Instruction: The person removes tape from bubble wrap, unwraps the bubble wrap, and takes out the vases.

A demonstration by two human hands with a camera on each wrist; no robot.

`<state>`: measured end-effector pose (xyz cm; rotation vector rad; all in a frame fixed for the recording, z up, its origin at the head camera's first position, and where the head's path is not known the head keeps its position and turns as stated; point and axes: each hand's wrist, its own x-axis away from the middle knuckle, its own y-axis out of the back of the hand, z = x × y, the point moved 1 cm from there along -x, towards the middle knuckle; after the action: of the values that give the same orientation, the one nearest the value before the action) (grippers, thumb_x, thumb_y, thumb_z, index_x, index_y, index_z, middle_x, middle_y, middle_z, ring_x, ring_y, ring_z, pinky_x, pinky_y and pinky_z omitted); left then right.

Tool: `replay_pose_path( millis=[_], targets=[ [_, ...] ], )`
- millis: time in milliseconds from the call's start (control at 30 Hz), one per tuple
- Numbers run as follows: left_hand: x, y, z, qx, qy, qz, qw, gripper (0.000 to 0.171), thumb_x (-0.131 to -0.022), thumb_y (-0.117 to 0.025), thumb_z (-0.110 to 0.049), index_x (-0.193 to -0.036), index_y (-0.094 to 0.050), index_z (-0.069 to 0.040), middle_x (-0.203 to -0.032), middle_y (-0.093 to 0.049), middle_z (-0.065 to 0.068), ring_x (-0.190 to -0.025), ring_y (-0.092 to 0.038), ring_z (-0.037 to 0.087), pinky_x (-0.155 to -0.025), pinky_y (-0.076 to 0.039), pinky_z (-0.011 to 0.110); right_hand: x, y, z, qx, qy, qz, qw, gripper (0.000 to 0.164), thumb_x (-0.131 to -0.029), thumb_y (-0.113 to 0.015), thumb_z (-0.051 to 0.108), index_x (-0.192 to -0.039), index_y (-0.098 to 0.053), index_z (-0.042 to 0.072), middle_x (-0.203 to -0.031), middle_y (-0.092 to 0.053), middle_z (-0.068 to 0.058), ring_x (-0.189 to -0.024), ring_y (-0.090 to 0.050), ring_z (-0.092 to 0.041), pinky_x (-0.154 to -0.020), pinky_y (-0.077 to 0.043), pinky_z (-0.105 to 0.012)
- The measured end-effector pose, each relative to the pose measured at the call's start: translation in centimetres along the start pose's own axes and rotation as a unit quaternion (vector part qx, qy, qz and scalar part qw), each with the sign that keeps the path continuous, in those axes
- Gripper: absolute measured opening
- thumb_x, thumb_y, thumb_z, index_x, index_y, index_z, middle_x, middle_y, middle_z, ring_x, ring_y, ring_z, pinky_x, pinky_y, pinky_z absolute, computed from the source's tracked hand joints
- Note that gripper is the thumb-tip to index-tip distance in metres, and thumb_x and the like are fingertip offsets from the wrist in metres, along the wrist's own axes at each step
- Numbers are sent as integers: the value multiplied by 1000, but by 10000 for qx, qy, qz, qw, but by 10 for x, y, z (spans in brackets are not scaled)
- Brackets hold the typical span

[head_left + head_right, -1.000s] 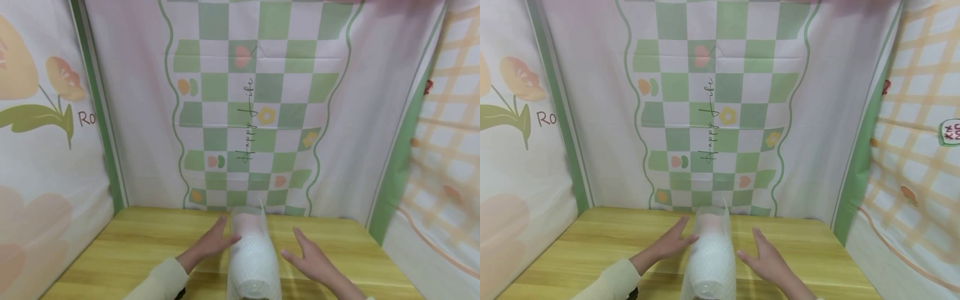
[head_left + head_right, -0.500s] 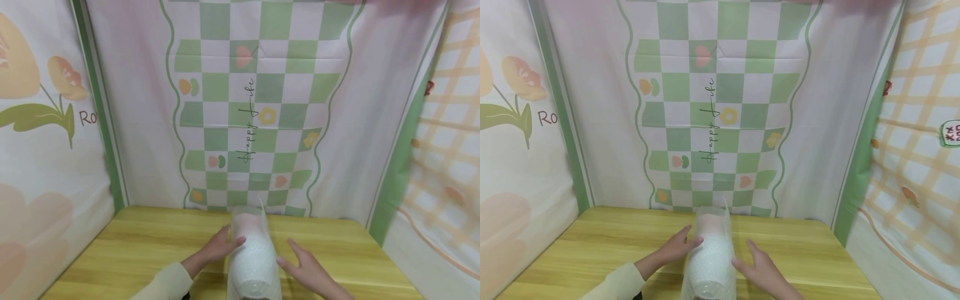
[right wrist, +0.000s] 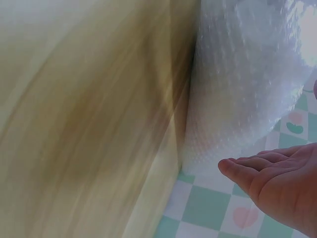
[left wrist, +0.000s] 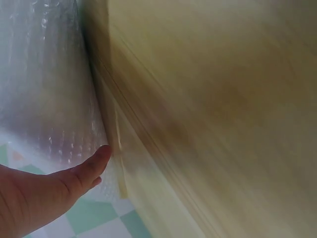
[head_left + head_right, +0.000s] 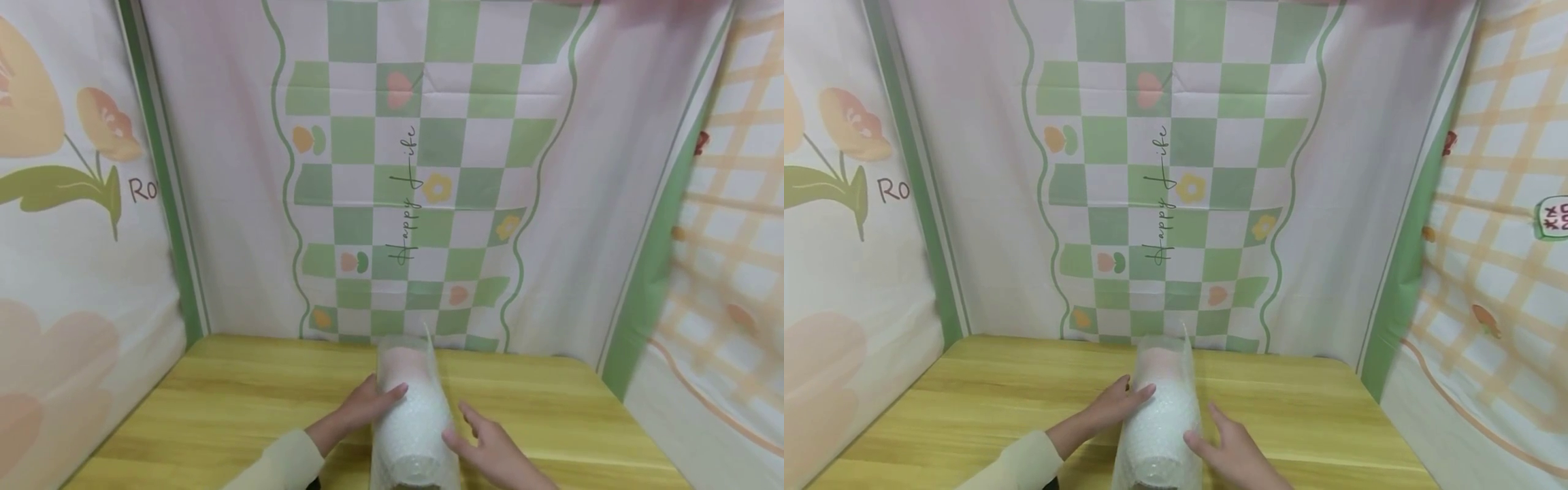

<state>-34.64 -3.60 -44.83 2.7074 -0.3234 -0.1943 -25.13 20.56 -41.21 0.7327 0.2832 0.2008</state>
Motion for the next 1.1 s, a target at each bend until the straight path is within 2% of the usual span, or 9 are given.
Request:
replay_pose_path(
  millis=[233, 500, 667, 900, 1100],
  targets=[
    [-1, -5, -3, 368, -26, 193, 9991, 87, -87, -60, -61, -140, -40, 5, -126, -55, 23, -113, -54, 40, -92, -47, 57, -1, -7, 1, -120, 344, 131, 9993, 72, -94, -62, 29, -134, -35, -24, -135, -40, -42, -112, -51, -55, -89, -47, -59],
    [1, -10, -10, 493, 208, 115, 9985, 88, -86, -61, -61, -134, -41, 10, -118, -57, 22, -109, -56, 37, -91, -49, 53, -2, -10, 5, -518, 479, 261, 9972, 64, -96, -60, 25, -137, -37, -19, -135, -45, -36, -121, -47, -49, -91, -45, -61],
    [1, -13, -15, 637, 475, -18, 9968, 91, -84, -62, -63, -133, -41, 11, -115, -57, 21, -106, -57, 37, -88, -51, 53, -2, -11, 8, -639, 432, 249, 9967, 64, -97, -59, 26, -139, -36, -17, -137, -45, -34, -124, -45, -46, -94, -45, -58],
    [1, -21, -13, 873, 544, -217, 9945, 89, -81, -69, -57, -132, -40, 10, -110, -57, 18, -99, -59, 34, -82, -54, 51, -2, -13, 10, -814, 352, 296, 9956, 68, -96, -60, 26, -140, -32, -19, -138, -42, -36, -125, -45, -45, -97, -44, -54],
    [0, -24, -11, 918, 613, -251, 9936, 93, -80, -70, -57, -134, -37, 12, -113, -56, 20, -101, -58, 35, -83, -52, 53, -3, -13, 10, -1027, 59, 467, 9936, 72, -96, -60, 29, -142, -29, -17, -139, -42, -34, -123, -47, -45, -95, -45, -56]
  ],
)
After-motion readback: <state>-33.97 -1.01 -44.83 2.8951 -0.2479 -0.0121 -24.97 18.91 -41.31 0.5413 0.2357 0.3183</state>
